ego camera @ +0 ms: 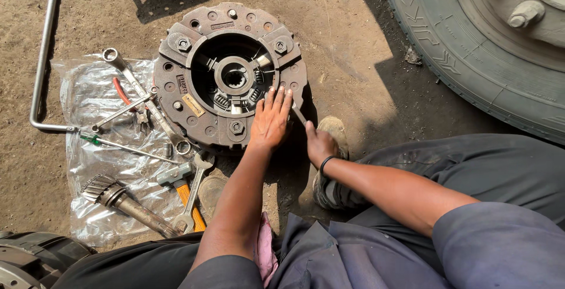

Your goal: The person sits on the ground and uses a wrench to tighten bolts on a circular mechanical component, likely a brake drum assembly. They also insert a cylindrical metal part into the center of the assembly and continue to adjust the bolts.

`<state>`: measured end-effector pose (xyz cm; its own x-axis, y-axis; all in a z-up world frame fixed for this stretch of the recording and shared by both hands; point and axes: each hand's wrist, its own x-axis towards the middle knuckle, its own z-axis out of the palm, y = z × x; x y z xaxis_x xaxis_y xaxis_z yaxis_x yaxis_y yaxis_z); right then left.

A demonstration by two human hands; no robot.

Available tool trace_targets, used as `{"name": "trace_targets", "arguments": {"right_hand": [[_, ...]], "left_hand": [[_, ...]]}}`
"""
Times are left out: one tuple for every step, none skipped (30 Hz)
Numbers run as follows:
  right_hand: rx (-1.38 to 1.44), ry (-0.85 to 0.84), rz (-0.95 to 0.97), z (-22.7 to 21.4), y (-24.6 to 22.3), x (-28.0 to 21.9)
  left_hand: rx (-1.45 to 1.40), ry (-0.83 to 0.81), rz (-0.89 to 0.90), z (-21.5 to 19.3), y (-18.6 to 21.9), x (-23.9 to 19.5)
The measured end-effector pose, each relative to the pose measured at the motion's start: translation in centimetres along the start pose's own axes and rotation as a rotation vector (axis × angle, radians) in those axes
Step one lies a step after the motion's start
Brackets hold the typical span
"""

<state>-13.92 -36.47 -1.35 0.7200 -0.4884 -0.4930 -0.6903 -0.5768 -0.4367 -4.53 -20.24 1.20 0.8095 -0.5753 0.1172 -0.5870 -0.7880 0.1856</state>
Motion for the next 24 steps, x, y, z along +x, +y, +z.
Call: {"name": "trace_targets", "arguments": {"right_hand": [[-0.076, 0.041, -0.045, -1.4, 0.4, 1.9], [-0.201, 0.004, -0.094, -3.2, 0.5, 4.1], [-0.327, -0.031, -0.142, -4.8, 0.0, 5.8], [-0.428, -0.007, -0.218, -6.4, -0.7, 7.1], [-0.529, 0.018, -0.294, -8.3, -1.6, 8.2], [-0.538, 0.043, -0.310, -9.4, -2.9, 9.0], [-0.547, 0.068, -0.325, -10.4, -4.5, 9.7], [-0.500, 0.082, -0.342, -11.0, -6.1, 10.4], [-0.453, 0.095, -0.359, -11.4, -7.8, 11.1], [-0.436, 0.161, -0.413, -11.4, -9.6, 11.9], [-0.418, 0.227, -0.466, -11.3, -11.3, 12.6], [-0.407, 0.240, -0.482, -11.1, -13.0, 13.3], [-0.396, 0.253, -0.499, -10.8, -14.7, 14.1], [-0.397, 0.249, -0.523, -10.4, -16.3, 14.7], [-0.398, 0.245, -0.547, -10.0, -17.9, 15.5], [-0.395, 0.246, -0.567, -9.7, -19.4, 16.3], [-0.412, 0.253, -0.618, -9.3, -21.0, 17.3], [-0.437, 0.256, -0.666, -8.9, -22.1, 18.2], [-0.460, 0.259, -0.714, -8.6, -22.9, 19.1], [-0.481, 0.266, -0.737, -8.4, -23.8, 20.1], [-0.502, 0.273, -0.759, -8.3, -24.7, 21.1], [-0.517, 0.285, -0.785, -8.0, -25.6, 22.1], [-0.548, 0.250, -0.800, -8.0, -26.3, 22.9], [-0.578, 0.216, -0.813, -8.1, -26.7, 23.9]], "left_hand": [[-0.091, -0.038, -0.022, -0.2, 0.2, -0.1], [-0.181, -0.070, -0.051, -0.5, 0.2, 0.0], [-0.270, -0.102, -0.081, -0.8, 0.1, 0.2], [-0.251, -0.057, -0.096, -1.1, -0.1, 0.4], [-0.230, -0.012, -0.111, -1.3, -0.5, 0.6], [-0.207, 0.022, -0.129, -1.4, -1.1, 0.3], [-0.163, 0.037, -0.229, -1.4, -2.0, 0.5], [-0.114, 0.052, -0.325, -1.6, -3.4, 1.0], [-0.065, 0.067, -0.420, -1.8, -4.5, 1.2], [-0.045, 0.109, -0.522, -2.1, -5.5, 0.8], [-0.025, 0.151, -0.624, -2.4, -6.6, 0.3], [-0.006, 0.193, -0.726, -2.6, -7.2, 0.0], [-0.013, 0.180, -0.692, -2.6, -7.3, -0.3], [-0.021, 0.167, -0.658, -2.6, -7.3, -0.7], [-0.029, 0.153, -0.624, -2.6, -7.3, -0.9], [-0.057, 0.149, -0.624, -2.5, -7.3, -0.9], [-0.085, 0.145, -0.623, -2.5, -7.3, -0.9], [-0.120, 0.136, -0.625, -2.3, -7.0, -0.9], [-0.113, 0.138, -0.624, -2.2, -7.1, -0.8], [-0.106, 0.141, -0.627, -2.2, -7.1, -0.8], [-0.099, 0.144, -0.631, -2.3, -7.1, -0.8], [-0.107, 0.138, -0.637, -2.4, -7.3, -0.7], [-0.116, 0.133, -0.642, -2.6, -7.2, -0.7], [-0.124, 0.127, -0.646, -2.7, -7.2, -0.6]]}}
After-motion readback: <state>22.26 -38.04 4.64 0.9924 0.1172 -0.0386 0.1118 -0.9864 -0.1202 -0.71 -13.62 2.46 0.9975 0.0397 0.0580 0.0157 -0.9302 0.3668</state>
